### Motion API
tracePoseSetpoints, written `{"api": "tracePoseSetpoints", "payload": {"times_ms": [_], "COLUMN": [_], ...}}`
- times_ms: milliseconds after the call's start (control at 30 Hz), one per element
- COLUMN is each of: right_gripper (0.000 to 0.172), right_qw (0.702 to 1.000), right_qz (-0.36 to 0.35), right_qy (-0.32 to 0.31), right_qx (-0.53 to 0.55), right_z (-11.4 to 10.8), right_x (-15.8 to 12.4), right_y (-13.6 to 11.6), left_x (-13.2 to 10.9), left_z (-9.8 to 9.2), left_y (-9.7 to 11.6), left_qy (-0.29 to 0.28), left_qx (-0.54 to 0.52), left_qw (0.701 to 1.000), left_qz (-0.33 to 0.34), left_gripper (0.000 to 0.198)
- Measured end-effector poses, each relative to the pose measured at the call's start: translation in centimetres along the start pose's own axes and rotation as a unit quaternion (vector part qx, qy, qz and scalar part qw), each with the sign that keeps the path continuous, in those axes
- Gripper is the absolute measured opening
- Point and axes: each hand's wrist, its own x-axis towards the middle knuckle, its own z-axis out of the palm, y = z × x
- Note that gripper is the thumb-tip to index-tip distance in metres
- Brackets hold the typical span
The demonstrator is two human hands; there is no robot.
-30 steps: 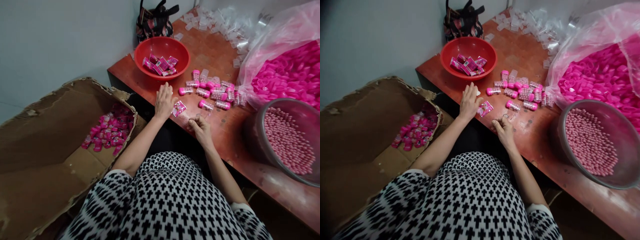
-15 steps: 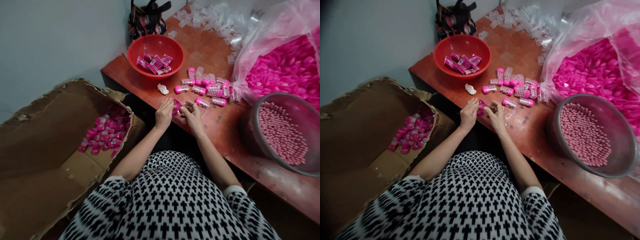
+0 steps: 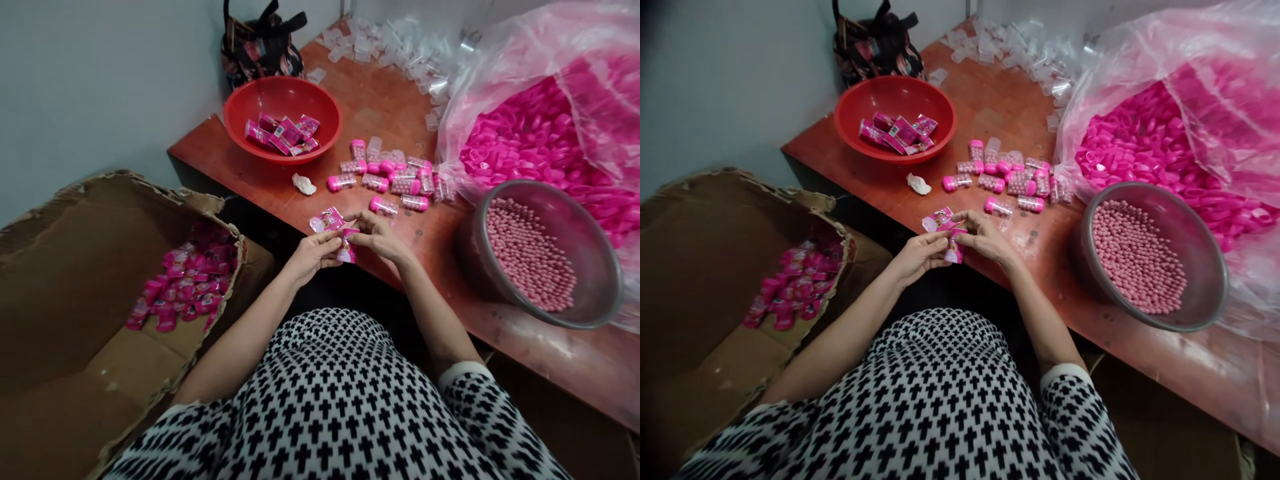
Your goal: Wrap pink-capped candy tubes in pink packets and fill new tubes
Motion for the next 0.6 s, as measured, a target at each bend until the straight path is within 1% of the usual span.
{"api": "tracePoseSetpoints", "payload": {"times_ms": [67, 167, 200, 233, 267, 300, 333, 367, 400, 433, 467, 500, 533, 600], "right_gripper": [0.034, 0.034, 0.033, 0.031, 0.029, 0.026, 0.026, 0.026, 0.028, 0.029, 0.03, 0.03, 0.029, 0.026], "right_qw": [1.0, 0.997, 0.994, 0.988, 0.976, 0.954, 0.92, 0.877, 0.833, 0.795, 0.765, 0.745, 0.733, 0.728], "right_qz": [-0.008, -0.011, -0.013, -0.021, -0.032, -0.044, -0.053, -0.056, -0.05, -0.037, -0.02, -0.002, 0.015, 0.047], "right_qy": [-0.008, -0.021, -0.014, 0.011, 0.051, 0.102, 0.154, 0.194, 0.215, 0.216, 0.202, 0.183, 0.164, 0.144], "right_qx": [-0.016, -0.074, -0.107, -0.151, -0.208, -0.278, -0.356, -0.435, -0.507, -0.566, -0.611, -0.641, -0.659, -0.669], "right_z": [-0.2, -0.5, -0.8, -1.2, -1.7, -2.2, -2.9, -3.6, -4.2, -4.9, -5.4, -5.8, -6.1, -6.2], "right_x": [-0.2, -0.3, -0.2, -0.1, 0.0, 0.2, 0.5, 0.7, 0.9, 1.1, 1.2, 1.3, 1.2, 0.8], "right_y": [-0.1, -0.1, -0.1, -0.1, -0.2, -0.4, -0.6, -0.8, -0.9, -1.1, -1.2, -1.3, -1.3, -1.3], "left_x": [0.0, -0.1, -0.1, -0.1, -0.1, -0.1, -0.1, -0.1, -0.1, 0.0, 0.0, 0.0, 0.1, 0.2], "left_z": [0.3, 0.8, 0.8, 0.9, 0.9, 1.0, 0.9, 0.9, 0.9, 0.9, 0.9, 0.9, 0.9, 1.1], "left_y": [-0.4, -0.8, -0.9, -0.9, -0.9, -0.9, -0.9, -0.9, -0.8, -0.8, -0.7, -0.6, -0.6, -0.4], "left_qy": [-0.005, 0.021, 0.032, 0.043, 0.054, 0.068, 0.085, 0.1, 0.115, 0.13, 0.144, 0.155, 0.164, 0.179], "left_qx": [-0.015, 0.009, 0.021, 0.03, 0.034, 0.03, 0.021, 0.005, -0.014, -0.036, -0.06, -0.085, -0.111, -0.163], "left_qw": [1.0, 1.0, 0.999, 0.998, 0.997, 0.997, 0.996, 0.994, 0.993, 0.991, 0.988, 0.984, 0.98, 0.97], "left_qz": [-0.011, 0.016, 0.025, 0.03, 0.032, 0.033, 0.034, 0.032, 0.028, 0.023, 0.016, 0.01, 0.006, 0.007], "left_gripper": [0.033, 0.029, 0.029, 0.029, 0.028, 0.027, 0.026, 0.025, 0.024, 0.022, 0.021, 0.019, 0.017, 0.016]}}
